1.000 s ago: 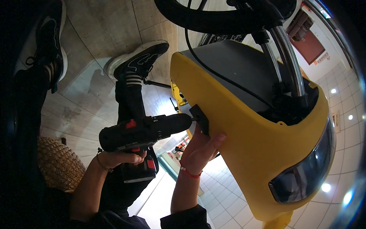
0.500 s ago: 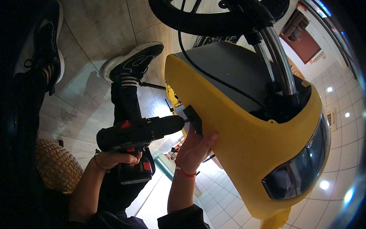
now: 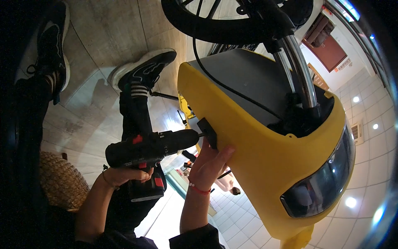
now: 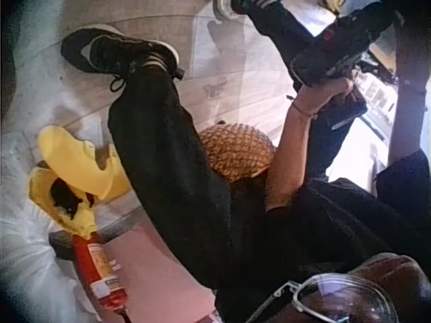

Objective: Repairing a yellow electric scooter by removing and installing plastic body panels using a power drill.

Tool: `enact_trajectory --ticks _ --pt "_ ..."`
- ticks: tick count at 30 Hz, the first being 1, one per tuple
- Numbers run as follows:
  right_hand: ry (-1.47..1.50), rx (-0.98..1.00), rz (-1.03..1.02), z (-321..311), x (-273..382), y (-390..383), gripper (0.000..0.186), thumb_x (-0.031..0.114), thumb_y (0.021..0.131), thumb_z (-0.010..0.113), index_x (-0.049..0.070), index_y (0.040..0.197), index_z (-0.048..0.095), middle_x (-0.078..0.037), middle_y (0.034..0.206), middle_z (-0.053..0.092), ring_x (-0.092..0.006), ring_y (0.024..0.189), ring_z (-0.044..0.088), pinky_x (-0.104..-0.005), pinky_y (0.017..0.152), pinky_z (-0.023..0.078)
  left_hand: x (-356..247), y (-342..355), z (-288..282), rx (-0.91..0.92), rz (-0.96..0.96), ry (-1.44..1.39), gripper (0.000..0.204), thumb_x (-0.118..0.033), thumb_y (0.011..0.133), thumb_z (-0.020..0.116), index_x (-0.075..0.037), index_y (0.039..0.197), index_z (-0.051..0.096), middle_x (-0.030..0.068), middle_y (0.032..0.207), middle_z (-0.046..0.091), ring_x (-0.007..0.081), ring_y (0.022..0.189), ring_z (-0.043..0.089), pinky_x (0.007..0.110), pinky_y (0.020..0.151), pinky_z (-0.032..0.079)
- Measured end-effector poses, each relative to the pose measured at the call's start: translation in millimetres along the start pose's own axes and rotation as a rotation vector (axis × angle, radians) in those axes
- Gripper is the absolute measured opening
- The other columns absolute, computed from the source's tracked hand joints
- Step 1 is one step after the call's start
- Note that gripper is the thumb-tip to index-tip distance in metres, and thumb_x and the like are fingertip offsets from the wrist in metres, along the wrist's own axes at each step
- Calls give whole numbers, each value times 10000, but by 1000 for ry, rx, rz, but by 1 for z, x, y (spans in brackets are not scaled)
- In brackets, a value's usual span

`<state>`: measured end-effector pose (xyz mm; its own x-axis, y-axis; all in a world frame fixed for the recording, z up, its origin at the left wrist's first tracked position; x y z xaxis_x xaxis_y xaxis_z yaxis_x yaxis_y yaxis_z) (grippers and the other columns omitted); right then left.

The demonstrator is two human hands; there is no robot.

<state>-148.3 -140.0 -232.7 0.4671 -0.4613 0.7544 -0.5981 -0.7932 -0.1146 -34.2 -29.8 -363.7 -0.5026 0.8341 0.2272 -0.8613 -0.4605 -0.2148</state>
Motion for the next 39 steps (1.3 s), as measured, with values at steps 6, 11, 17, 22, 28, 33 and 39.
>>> enact_trajectory --ticks 6,11,17,22,28,33,39 --pt "8 -5 18 5 -4 -3 600 529 919 470 165 1377 332 -68 1379 355 -240 1281 350 -449 1041 307 7 -3 -4 -4 3 -34 246 -100 686 663 -38 919 619 46 680 605 111 558 538 255 535 462" --pt "6 -8 29 -3 -3 0 624 536 901 502 170 1376 330 -73 1381 347 -252 1288 341 -468 1054 292 2 -1 6 -32 -28 -78 141 -35 705 647 -10 844 630 28 697 597 98 614 559 242 587 466" --pt "4 12 11 2 -4 0 641 537 891 519 164 1376 328 -82 1369 351 -254 1289 335 -479 1061 285 3 -4 1 4 -72 -107 158 -45 712 652 -9 865 635 32 709 607 104 613 566 256 610 481" --pt "2 -6 17 2 -3 0 641 538 890 519 164 1375 327 -84 1370 344 -252 1295 326 -476 1061 288 8 -4 0 -2 -45 -80 168 -57 724 654 -9 884 642 33 705 614 101 614 571 253 614 484" --pt "-10 -5 18 1 -2 -1 655 545 884 521 159 1377 326 -84 1371 342 -247 1303 313 -470 1063 287 5 -4 -1 -6 -42 -39 157 -60 728 656 -16 879 649 25 702 619 100 615 574 252 619 486" --pt "0 -10 25 5 -2 -1 685 557 873 530 152 1383 315 -88 1383 327 -250 1310 303 -471 1069 277 3 -5 -4 -44 -72 9 137 -72 729 653 -24 857 647 22 695 616 96 606 568 253 609 478" --pt "-34 -47 29 1 -2 -1 737 567 852 558 149 1395 291 -98 1405 295 -260 1311 298 -465 1068 281 10 3 0 -2 -134 -215 282 -83 685 657 7 948 609 47 644 587 118 504 526 263 522 456"
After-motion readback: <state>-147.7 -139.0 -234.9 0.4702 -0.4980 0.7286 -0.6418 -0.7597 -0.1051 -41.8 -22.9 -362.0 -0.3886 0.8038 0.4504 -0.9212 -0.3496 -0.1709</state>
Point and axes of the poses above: each hand's wrist, its own y-axis towards the middle knuckle, its own z-axis out of the palm, x = y × z, the point moved 4 cm from there along y, towards the middle knuckle
